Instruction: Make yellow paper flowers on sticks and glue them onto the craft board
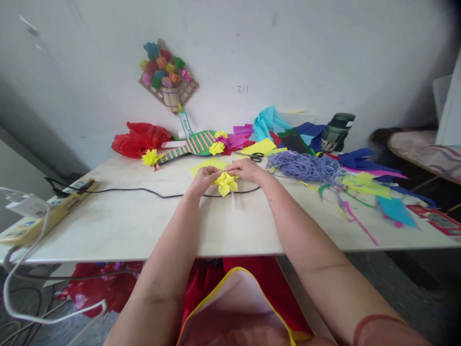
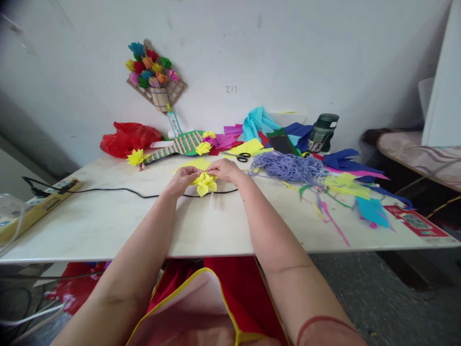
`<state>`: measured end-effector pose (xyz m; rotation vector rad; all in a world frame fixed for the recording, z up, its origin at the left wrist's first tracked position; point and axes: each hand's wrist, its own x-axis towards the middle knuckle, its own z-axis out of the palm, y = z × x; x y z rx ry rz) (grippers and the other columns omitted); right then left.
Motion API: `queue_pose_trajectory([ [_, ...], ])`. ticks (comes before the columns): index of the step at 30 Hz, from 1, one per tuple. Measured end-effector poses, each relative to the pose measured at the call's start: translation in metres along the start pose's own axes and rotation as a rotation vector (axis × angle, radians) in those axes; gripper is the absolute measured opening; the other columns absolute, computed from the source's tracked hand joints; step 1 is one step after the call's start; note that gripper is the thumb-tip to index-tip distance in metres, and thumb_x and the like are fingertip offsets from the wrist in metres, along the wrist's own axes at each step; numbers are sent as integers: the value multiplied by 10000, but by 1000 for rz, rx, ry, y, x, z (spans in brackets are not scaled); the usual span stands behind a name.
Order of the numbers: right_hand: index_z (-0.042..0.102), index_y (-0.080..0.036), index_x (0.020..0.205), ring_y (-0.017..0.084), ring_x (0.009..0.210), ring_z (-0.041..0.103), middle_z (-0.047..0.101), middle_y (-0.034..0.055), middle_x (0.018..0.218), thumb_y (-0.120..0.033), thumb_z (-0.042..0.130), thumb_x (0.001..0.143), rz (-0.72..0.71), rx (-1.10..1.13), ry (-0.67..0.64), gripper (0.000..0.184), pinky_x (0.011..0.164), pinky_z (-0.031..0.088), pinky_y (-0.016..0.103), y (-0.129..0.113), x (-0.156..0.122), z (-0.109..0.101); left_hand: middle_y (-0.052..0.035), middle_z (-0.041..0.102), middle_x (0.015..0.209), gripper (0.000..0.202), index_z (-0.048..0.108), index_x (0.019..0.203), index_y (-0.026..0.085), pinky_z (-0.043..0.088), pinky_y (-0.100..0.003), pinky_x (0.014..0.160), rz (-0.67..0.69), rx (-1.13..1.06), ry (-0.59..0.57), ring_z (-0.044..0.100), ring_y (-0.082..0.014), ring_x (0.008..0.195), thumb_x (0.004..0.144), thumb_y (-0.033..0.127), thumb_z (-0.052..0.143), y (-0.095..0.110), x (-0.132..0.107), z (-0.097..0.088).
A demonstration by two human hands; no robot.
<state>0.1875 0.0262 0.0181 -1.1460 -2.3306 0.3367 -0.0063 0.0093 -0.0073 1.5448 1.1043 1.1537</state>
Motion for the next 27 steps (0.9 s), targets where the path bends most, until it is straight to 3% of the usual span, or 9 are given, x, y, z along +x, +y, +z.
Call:
queue_pose_trajectory([
  [6, 767, -256, 1011, 167, 928, 662, 753, 24, 1008, -240, 621, 828, -16, 0, -10, 234, 786, 459, 249, 0, 0, 0, 21, 547, 555, 313, 614, 648, 143, 286, -226, 504, -9, -25, -18, 423, -84, 521, 541, 414, 729, 0, 0, 0],
  [12, 778, -236, 972, 141, 806, 638, 744, 17, 875, -244, 629, 816, -61, -60, 55, 217, 691, 417, 227, 0, -1, -1, 20, 551, 549, 286, 623, 659, 142, 299, -230, 516, -19, -53, -19, 444, -90, 515, 577, 390, 739, 0, 0, 0],
  [21, 786, -231, 957, 156, 815, 622, 733, 30, 885, -254, 602, 827, -80, -170, 84, 227, 634, 363, 242, -10, -2, -6, 7, 604, 591, 376, 655, 685, 129, 312, -220, 510, -33, -188, -109, 470, -83, 517, 597, 475, 774, -5, 1, -2],
  [27, 786, -252, 946, 153, 813, 617, 736, 26, 897, -246, 589, 835, -102, -206, 116, 226, 633, 352, 246, -10, -1, -4, -34, 663, 693, 386, 680, 725, 116, 444, -236, 598, -111, -356, -131, 584, -122, 625, 555, 434, 816, -2, -1, 0],
])
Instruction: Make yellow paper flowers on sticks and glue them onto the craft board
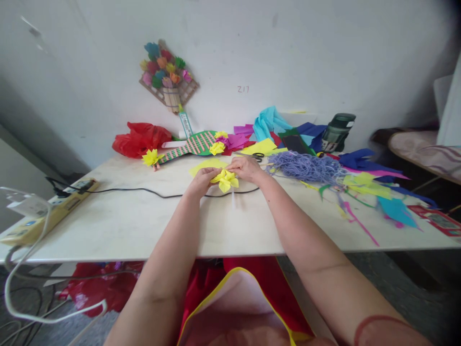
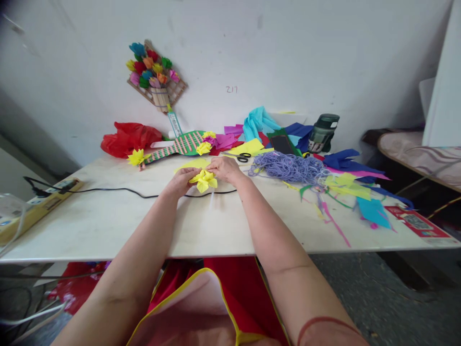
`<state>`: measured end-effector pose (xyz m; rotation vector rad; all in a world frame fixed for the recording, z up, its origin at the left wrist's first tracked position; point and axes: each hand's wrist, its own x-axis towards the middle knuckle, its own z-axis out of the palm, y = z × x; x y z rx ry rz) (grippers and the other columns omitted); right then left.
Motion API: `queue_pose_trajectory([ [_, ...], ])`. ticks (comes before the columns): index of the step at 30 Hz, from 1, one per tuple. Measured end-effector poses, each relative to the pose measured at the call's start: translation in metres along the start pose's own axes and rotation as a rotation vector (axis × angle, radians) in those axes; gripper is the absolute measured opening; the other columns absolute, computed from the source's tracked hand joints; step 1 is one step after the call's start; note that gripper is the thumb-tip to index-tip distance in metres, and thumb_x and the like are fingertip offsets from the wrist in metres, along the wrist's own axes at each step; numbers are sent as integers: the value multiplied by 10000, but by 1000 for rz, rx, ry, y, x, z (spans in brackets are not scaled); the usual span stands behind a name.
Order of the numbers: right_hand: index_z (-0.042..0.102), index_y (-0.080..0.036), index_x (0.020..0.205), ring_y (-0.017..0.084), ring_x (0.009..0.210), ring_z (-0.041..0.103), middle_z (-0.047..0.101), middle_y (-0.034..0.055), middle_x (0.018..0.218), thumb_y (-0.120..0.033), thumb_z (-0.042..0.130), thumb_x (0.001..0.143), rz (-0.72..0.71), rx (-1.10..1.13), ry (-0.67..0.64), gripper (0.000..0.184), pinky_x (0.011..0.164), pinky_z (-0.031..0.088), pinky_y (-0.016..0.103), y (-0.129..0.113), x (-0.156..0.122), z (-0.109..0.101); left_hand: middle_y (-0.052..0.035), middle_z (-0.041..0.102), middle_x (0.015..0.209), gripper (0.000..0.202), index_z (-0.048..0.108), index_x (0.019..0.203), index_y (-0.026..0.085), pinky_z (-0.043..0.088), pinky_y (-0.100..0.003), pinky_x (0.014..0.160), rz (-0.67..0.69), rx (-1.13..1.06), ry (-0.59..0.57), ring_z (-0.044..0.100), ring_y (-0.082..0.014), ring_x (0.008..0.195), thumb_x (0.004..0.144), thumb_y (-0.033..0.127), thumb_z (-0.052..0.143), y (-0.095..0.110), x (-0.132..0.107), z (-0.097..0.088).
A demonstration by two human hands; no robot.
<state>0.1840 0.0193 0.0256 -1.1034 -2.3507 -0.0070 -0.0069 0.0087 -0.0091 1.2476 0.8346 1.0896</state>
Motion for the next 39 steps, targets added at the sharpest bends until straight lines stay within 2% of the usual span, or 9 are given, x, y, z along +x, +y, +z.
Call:
queue_pose_trajectory([
  [8, 788, -269, 933, 154, 801, 610, 732, 19, 894, -231, 582, 832, 9, -1, 10, 233, 629, 351, 251, 1, 0, 1, -45, 680, 740, 295, 683, 746, 115, 501, -244, 635, -17, -127, 36, 624, -138, 681, 579, 329, 798, -2, 0, 1],
  [16, 789, -247, 914, 157, 798, 615, 733, 26, 881, -260, 599, 828, 2, 54, 41, 209, 639, 362, 247, 2, 0, 0, -52, 695, 798, 230, 689, 817, 114, 513, -236, 645, -37, -172, 42, 637, -135, 709, 671, 286, 739, -1, 0, 3],
  [19, 789, -242, 920, 160, 805, 621, 736, 29, 891, -250, 595, 830, 8, 43, 33, 215, 644, 363, 251, 1, 0, 0, -64, 695, 793, 156, 676, 789, 112, 522, -239, 642, -96, -211, 100, 640, -138, 706, 743, 262, 680, 1, 0, 5],
  [22, 791, -246, 915, 159, 797, 620, 736, 30, 889, -241, 592, 828, 0, 31, 32, 217, 640, 363, 253, 1, 1, 0, -69, 689, 772, 164, 658, 762, 119, 527, -243, 639, -143, -221, 153, 641, -145, 694, 806, 275, 627, 5, 0, 8],
  [26, 791, -257, 911, 153, 796, 621, 737, 21, 887, -222, 582, 823, -13, 12, 42, 230, 641, 368, 250, 0, 0, 0, -71, 686, 768, 173, 647, 789, 124, 538, -256, 642, -165, -202, 135, 651, -158, 693, 817, 293, 629, 9, -2, 11],
  [31, 788, -271, 933, 160, 825, 632, 743, 17, 923, -180, 548, 815, -20, -10, 44, 282, 658, 388, 254, -2, 0, -1, -86, 702, 831, 137, 657, 833, 111, 550, -256, 625, -171, -214, 120, 658, -158, 708, 825, 240, 611, 10, -4, 13],
  [39, 781, -272, 973, 183, 876, 644, 743, 22, 1000, -115, 517, 785, -10, -91, 31, 360, 671, 392, 269, -7, -1, -2, -115, 707, 877, 122, 661, 854, 96, 589, -329, 697, -174, -228, 110, 676, -201, 789, 821, 200, 607, 7, -3, 11],
])
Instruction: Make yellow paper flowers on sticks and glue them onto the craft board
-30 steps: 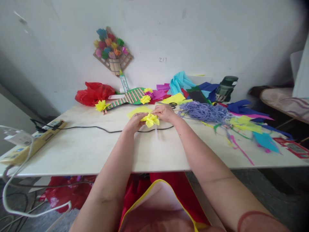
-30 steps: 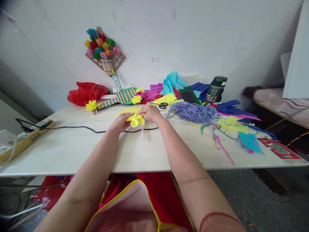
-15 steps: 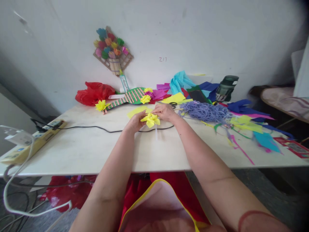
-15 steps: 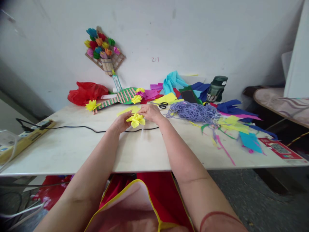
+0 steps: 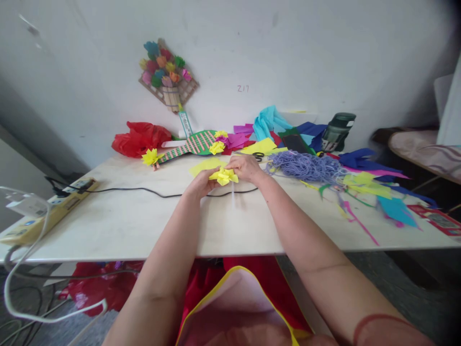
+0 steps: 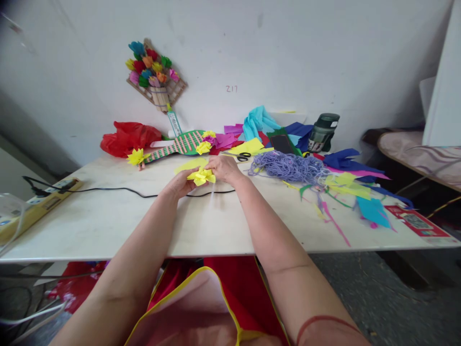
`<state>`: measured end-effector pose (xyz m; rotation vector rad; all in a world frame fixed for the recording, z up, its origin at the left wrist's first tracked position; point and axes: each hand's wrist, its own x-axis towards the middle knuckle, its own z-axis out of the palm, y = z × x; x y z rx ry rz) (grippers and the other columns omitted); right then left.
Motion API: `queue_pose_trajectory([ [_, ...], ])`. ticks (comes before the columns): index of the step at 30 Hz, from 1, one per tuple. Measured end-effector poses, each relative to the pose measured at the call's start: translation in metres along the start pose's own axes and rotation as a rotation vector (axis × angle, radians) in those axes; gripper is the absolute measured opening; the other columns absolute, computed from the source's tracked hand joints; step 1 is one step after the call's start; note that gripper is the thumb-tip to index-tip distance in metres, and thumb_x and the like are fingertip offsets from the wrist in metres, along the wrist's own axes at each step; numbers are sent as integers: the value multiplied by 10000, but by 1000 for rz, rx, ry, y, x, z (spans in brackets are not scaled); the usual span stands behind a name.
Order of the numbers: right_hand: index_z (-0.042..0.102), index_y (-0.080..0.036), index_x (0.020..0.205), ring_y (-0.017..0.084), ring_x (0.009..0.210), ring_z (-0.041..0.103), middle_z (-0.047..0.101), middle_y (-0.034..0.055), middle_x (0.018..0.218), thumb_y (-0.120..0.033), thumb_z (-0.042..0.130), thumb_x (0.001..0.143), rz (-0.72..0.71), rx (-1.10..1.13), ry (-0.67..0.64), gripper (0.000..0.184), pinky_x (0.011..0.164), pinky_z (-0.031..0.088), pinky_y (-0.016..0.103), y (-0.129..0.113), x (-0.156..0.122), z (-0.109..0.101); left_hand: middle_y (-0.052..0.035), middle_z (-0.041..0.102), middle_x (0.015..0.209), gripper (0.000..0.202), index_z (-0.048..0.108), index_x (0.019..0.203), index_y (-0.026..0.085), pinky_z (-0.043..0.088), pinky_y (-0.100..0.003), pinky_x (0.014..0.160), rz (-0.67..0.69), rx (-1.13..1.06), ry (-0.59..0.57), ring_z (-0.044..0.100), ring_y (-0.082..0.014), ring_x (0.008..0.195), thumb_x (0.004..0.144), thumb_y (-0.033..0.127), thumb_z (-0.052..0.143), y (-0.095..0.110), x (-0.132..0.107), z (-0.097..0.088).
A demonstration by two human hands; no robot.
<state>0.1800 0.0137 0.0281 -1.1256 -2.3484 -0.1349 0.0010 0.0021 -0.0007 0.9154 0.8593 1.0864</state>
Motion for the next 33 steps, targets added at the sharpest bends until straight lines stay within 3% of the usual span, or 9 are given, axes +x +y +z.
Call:
queue_pose_trajectory([
  [5, 781, -271, 973, 194, 878, 647, 740, 24, 1006, -121, 522, 790, 15, -12, 1, 351, 669, 390, 277, -3, -1, -1, -115, 707, 865, 157, 671, 858, 97, 576, -314, 677, 16, 30, -24, 671, -196, 773, 805, 242, 646, -1, 2, -4],
  [11, 780, -271, 973, 177, 872, 635, 733, 29, 970, -168, 553, 816, 1, 21, 4, 294, 664, 388, 262, 0, -1, 2, -65, 686, 724, 350, 689, 732, 93, 523, -242, 643, 143, 172, -88, 626, -133, 663, 640, 411, 802, -2, 2, -10],
  [17, 772, -251, 994, 160, 865, 629, 735, 28, 943, -215, 589, 832, 1, 92, -20, 247, 657, 382, 247, 5, 0, 4, -50, 686, 673, 468, 708, 706, 116, 506, -271, 664, 211, 274, -116, 625, -152, 647, 521, 527, 832, -1, 3, -11],
  [33, 757, -248, 1036, 163, 928, 646, 747, 24, 1017, -251, 572, 863, 51, 191, -163, 254, 732, 419, 240, 10, -2, 3, -14, 648, 611, 398, 701, 658, 125, 379, -227, 558, 262, 424, -73, 532, -107, 555, 530, 486, 808, -2, 9, -18],
])
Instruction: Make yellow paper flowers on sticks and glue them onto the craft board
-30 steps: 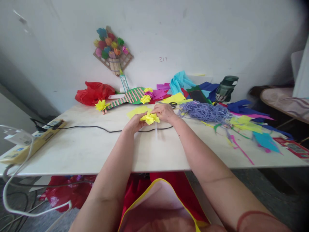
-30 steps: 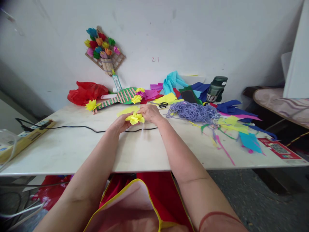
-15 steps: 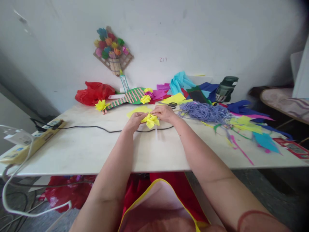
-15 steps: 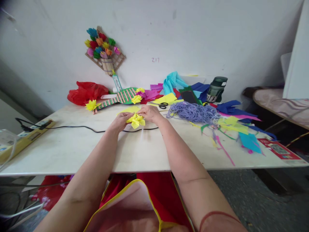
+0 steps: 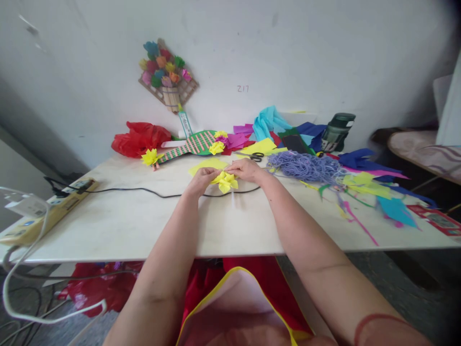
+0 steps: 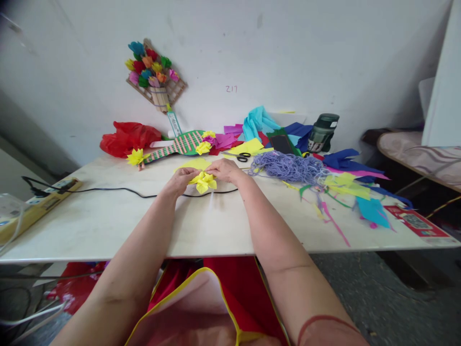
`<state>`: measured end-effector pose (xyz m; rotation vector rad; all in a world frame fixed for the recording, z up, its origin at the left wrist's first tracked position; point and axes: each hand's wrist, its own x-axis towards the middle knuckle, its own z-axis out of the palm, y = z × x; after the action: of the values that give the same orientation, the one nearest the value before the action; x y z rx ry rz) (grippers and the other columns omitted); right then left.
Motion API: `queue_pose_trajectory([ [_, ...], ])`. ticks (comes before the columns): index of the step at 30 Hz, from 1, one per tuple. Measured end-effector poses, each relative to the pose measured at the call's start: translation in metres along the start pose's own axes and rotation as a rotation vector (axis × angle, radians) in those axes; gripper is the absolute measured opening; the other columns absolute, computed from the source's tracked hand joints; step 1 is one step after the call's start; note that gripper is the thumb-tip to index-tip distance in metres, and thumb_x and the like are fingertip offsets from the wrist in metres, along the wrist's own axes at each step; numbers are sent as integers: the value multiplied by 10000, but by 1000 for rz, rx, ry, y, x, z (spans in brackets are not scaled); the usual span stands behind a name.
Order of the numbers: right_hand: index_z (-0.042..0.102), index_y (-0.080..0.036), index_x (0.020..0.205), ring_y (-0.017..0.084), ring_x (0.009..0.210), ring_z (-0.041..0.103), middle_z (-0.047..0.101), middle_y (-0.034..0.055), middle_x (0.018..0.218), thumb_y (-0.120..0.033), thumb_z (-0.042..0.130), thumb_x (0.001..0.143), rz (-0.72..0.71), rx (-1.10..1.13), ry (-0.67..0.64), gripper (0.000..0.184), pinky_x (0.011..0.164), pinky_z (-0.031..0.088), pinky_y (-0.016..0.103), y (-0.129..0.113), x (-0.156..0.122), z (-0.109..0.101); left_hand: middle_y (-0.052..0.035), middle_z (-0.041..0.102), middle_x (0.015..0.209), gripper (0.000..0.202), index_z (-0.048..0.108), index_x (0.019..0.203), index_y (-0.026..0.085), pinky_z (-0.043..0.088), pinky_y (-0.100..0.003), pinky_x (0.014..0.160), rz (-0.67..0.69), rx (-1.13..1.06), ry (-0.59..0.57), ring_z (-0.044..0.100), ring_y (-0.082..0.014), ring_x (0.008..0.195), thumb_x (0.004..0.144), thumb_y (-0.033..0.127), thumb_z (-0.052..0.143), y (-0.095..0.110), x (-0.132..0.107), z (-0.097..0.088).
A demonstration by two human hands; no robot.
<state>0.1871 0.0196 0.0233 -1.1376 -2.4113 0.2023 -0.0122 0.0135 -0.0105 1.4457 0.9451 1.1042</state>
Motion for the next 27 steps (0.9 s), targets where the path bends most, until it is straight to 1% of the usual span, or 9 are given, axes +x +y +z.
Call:
queue_pose_trajectory([
  [3, 758, -258, 1035, 163, 925, 642, 744, 24, 1006, -263, 570, 863, -5, -18, -2, 255, 730, 418, 240, 1, 0, 0, -6, 636, 596, 394, 690, 648, 130, 368, -226, 549, 15, 13, -6, 518, -102, 547, 535, 490, 804, 0, 0, 0],
  [8, 771, -268, 990, 157, 867, 627, 732, 17, 953, -276, 579, 851, -26, -72, 48, 237, 668, 386, 239, -2, 0, -2, 2, 614, 570, 409, 674, 640, 131, 356, -220, 529, 2, 0, 19, 500, -95, 529, 508, 492, 815, 4, -3, 3],
  [12, 775, -253, 979, 158, 843, 619, 727, 21, 931, -266, 570, 856, -24, -102, 85, 240, 650, 365, 252, -5, 1, -3, -16, 630, 624, 435, 665, 667, 128, 412, -234, 563, -41, -94, -12, 541, -113, 574, 519, 509, 812, 8, -6, 7],
  [16, 773, -250, 983, 167, 871, 619, 725, 24, 962, -254, 566, 855, -27, -110, 88, 244, 662, 366, 261, -7, 2, -3, -12, 602, 638, 470, 648, 694, 125, 436, -245, 567, -88, -181, -8, 549, -118, 588, 538, 546, 791, 11, -8, 7],
  [18, 771, -245, 992, 173, 882, 619, 725, 28, 975, -254, 560, 858, -13, -121, 85, 250, 662, 366, 267, -7, 1, -2, -8, 602, 658, 458, 639, 716, 130, 440, -246, 571, -106, -171, -18, 556, -119, 597, 530, 516, 801, 11, -8, 6],
  [22, 766, -251, 1003, 170, 884, 616, 721, 24, 994, -269, 553, 865, -2, -149, 81, 254, 667, 367, 266, -7, 2, -1, -8, 640, 739, 442, 628, 806, 151, 450, -246, 608, -122, -106, -32, 588, -124, 647, 499, 389, 838, 12, -10, 5],
  [27, 766, -262, 999, 171, 888, 615, 717, 25, 1008, -271, 553, 869, 14, -152, 91, 249, 675, 373, 264, -10, 1, -2, -3, 648, 742, 448, 613, 819, 162, 457, -256, 632, -104, -77, 21, 605, -135, 664, 482, 353, 837, 14, -11, 7],
])
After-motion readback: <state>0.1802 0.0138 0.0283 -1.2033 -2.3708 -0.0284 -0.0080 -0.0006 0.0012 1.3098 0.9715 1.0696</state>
